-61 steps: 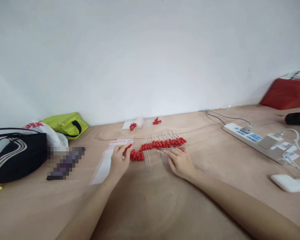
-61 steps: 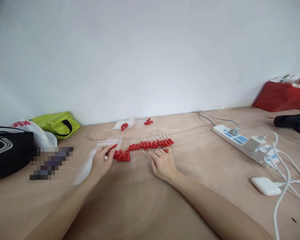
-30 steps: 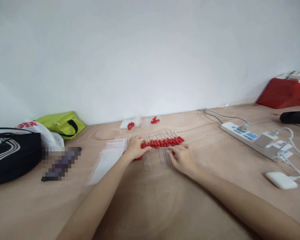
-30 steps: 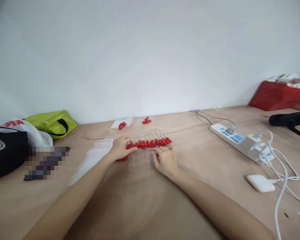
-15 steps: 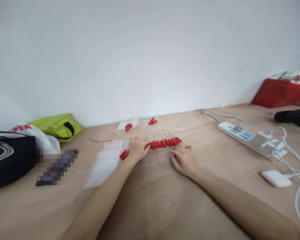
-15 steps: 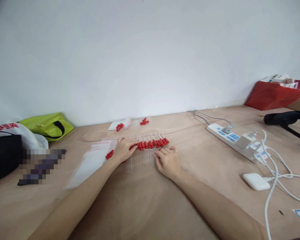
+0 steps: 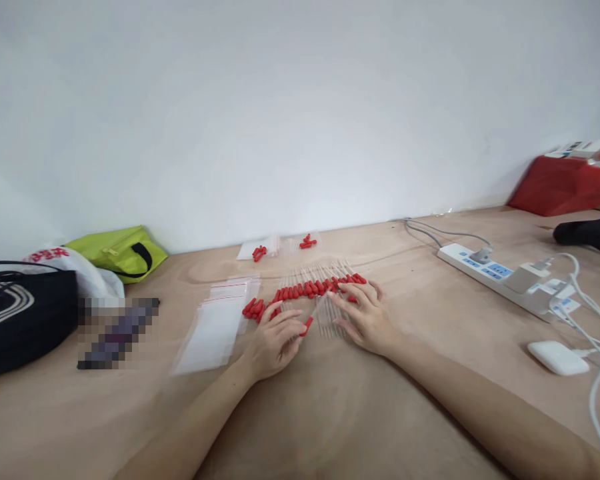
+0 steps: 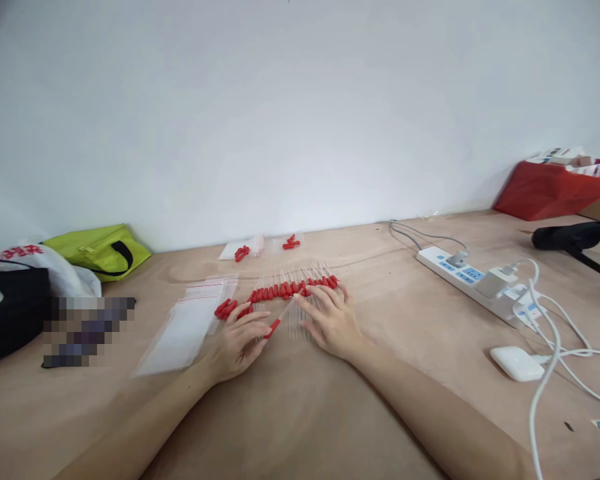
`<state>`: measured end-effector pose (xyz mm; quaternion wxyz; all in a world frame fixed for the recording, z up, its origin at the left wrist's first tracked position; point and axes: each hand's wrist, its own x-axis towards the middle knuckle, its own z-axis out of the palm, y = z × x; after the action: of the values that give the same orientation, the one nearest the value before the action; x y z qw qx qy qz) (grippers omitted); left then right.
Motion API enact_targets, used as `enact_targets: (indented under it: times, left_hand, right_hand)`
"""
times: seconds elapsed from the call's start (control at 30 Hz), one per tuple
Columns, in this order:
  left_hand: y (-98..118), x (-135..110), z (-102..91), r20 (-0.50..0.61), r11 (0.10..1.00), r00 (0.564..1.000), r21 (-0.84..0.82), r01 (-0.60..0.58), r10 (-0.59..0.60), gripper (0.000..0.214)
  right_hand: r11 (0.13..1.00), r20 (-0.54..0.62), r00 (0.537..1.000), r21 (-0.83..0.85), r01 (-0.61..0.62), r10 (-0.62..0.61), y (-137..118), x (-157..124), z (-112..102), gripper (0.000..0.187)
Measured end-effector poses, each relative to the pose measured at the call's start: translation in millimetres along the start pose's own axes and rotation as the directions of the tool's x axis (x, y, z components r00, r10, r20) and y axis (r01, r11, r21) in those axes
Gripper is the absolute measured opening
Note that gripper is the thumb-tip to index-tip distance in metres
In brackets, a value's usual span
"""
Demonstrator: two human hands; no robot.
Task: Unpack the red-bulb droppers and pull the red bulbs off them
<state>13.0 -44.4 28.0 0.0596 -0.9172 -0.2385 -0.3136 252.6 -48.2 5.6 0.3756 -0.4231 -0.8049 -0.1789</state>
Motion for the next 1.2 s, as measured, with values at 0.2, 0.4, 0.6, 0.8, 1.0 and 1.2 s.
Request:
enact_targets:
  times: [0.2,0.4,0.6,0.8,1.0,1.2]
  left_hand:
    - [1,1,3.7,0.039,0.985,0.985,-0.049,-0.163,0.165,0.023]
    - [5,1,3.4,0.031,0.998,0.998,-0.036,-0.046,0.048,0.023]
    - [13,7,12.7,-0.025,0.993,0.997,0.086,0.078,-0.076,0.023]
    - [13,4,16.9,-0.118,0.994,0.992,0.091,0.058,-0.047,0.011]
    - [15,1,13.5,-0.111,0.992,0.992,0.105,0.065,-0.053,0.015]
    - [-1,-13,1.7,-0.152,0.98,0.978,0.119,0.163,-0.144,0.011]
  right_hand:
    - [0.983,0.006,0.984,0.052,0.178,-0.179,-2,0,5,0.021]
    - [0.979,0.021,0.982,0.09,0.183,-0.186,-4,-1,8,0.015]
    - [0.978,-0.004,0.982,0.089,0.187,-0.187,-15,-2,7,0.016]
    - [0.967,-0.045,0.975,0.126,0.222,-0.218,-20,-1,7,0.014]
    - [0.965,-0.017,0.976,0.153,0.215,-0.215,-18,-4,3,0.016]
    - [0.991,-0.002,1.0,0.136,-0.004,0.005,4,-10,-3,0.02]
